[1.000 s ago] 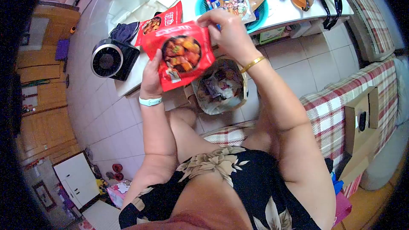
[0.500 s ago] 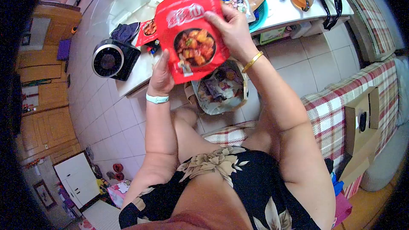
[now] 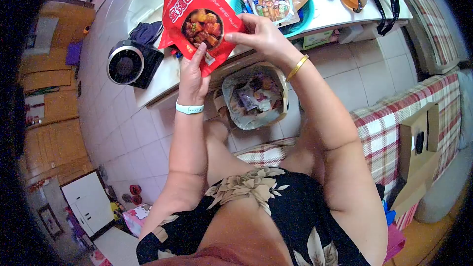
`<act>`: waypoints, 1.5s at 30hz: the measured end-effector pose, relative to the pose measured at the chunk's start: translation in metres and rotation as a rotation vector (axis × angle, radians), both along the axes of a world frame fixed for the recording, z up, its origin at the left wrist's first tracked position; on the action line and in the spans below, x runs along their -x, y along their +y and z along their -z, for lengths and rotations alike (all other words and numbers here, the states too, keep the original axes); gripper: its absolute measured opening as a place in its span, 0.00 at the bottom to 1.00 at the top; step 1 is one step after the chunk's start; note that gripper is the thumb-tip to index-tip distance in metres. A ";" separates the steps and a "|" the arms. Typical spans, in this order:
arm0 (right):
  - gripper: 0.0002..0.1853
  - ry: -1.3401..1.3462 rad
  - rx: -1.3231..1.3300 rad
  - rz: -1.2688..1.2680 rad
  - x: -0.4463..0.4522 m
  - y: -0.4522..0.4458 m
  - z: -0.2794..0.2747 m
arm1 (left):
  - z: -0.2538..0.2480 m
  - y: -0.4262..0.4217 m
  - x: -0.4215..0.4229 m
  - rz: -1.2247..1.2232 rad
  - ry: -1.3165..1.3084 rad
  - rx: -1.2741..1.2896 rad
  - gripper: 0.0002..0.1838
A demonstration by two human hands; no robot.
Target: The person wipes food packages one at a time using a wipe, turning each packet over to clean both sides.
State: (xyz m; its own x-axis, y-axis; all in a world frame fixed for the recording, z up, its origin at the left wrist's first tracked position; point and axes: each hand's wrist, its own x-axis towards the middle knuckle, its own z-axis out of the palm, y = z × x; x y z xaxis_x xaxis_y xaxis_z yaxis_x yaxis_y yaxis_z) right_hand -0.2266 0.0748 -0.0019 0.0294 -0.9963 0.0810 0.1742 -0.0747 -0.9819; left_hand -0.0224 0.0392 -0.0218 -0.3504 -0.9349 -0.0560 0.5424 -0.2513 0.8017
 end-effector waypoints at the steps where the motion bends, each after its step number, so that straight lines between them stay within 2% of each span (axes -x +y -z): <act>1: 0.21 0.020 -0.004 0.016 -0.002 -0.001 0.003 | -0.005 0.002 0.000 -0.028 0.003 -0.011 0.18; 6: 0.17 0.180 -0.062 0.146 -0.003 -0.001 0.001 | -0.006 0.000 -0.005 -0.043 -0.049 0.023 0.21; 8: 0.15 0.255 -0.056 0.298 -0.004 0.001 -0.006 | -0.013 0.002 -0.004 -0.055 -0.064 0.047 0.22; 11: 0.15 0.341 0.050 0.387 -0.004 -0.001 -0.005 | -0.018 0.005 -0.004 0.047 -0.022 0.044 0.24; 14: 0.15 0.372 0.124 0.473 -0.004 -0.008 0.009 | -0.013 0.006 -0.001 0.017 -0.048 0.064 0.23; 16: 0.15 0.081 0.037 0.464 -0.004 -0.011 0.014 | -0.005 0.004 -0.001 0.012 -0.075 0.086 0.22; 20: 0.14 -0.002 0.058 0.601 -0.004 -0.011 0.016 | 0.003 0.004 -0.002 -0.050 -0.124 0.083 0.21; 22: 0.11 -0.179 0.267 0.748 0.007 -0.010 0.009 | -0.002 0.004 -0.004 -0.065 -0.097 0.081 0.21; 24: 0.13 -0.081 0.369 0.767 0.005 -0.007 0.001 | -0.003 0.002 -0.005 -0.080 -0.072 0.083 0.21; 26: 0.16 0.380 0.574 0.653 -0.011 0.000 -0.007 | 0.002 0.004 -0.002 -0.079 -0.036 0.067 0.20; 27: 0.19 0.605 0.589 0.611 -0.018 0.001 0.000 | 0.000 0.006 0.002 -0.076 -0.038 0.066 0.20; 28: 0.23 0.807 0.729 0.586 -0.022 -0.001 0.004 | -0.004 0.009 0.005 -0.086 0.003 0.056 0.18; 30: 0.26 0.932 0.777 0.474 -0.034 0.007 0.012 | -0.005 0.010 0.009 -0.098 0.042 0.048 0.17; 32: 0.25 0.882 0.856 0.388 -0.061 0.014 0.023 | 0.003 0.003 0.002 -0.108 0.051 0.010 0.15; 33: 0.22 0.875 0.878 0.299 -0.073 0.022 0.026 | 0.030 -0.009 -0.013 -0.040 0.037 -0.056 0.12; 34: 0.21 0.802 0.875 0.290 -0.086 0.026 0.030 | 0.016 -0.008 -0.010 -0.132 0.028 -0.181 0.12; 38: 0.20 0.845 0.886 0.235 -0.076 0.018 0.018 | 0.019 -0.009 -0.025 -0.029 0.070 -0.135 0.11; 42: 0.16 0.982 0.903 0.418 -0.037 0.000 0.007 | -0.008 0.010 -0.002 -0.098 0.058 0.046 0.12; 44: 0.15 0.955 0.766 0.567 -0.008 -0.007 0.007 | -0.006 0.009 -0.003 -0.106 0.006 0.097 0.12; 45: 0.13 0.835 0.575 0.584 0.005 -0.010 0.008 | -0.004 0.009 -0.004 -0.121 -0.051 0.151 0.13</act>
State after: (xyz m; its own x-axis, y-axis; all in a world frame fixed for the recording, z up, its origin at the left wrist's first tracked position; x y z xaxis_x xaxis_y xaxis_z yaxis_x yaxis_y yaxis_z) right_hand -0.2314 0.0652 -0.0098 -0.1639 -0.6987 0.6964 -0.7167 -0.4008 -0.5707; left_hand -0.0179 0.0478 -0.0176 -0.2349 -0.9693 0.0733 0.5188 -0.0612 0.8527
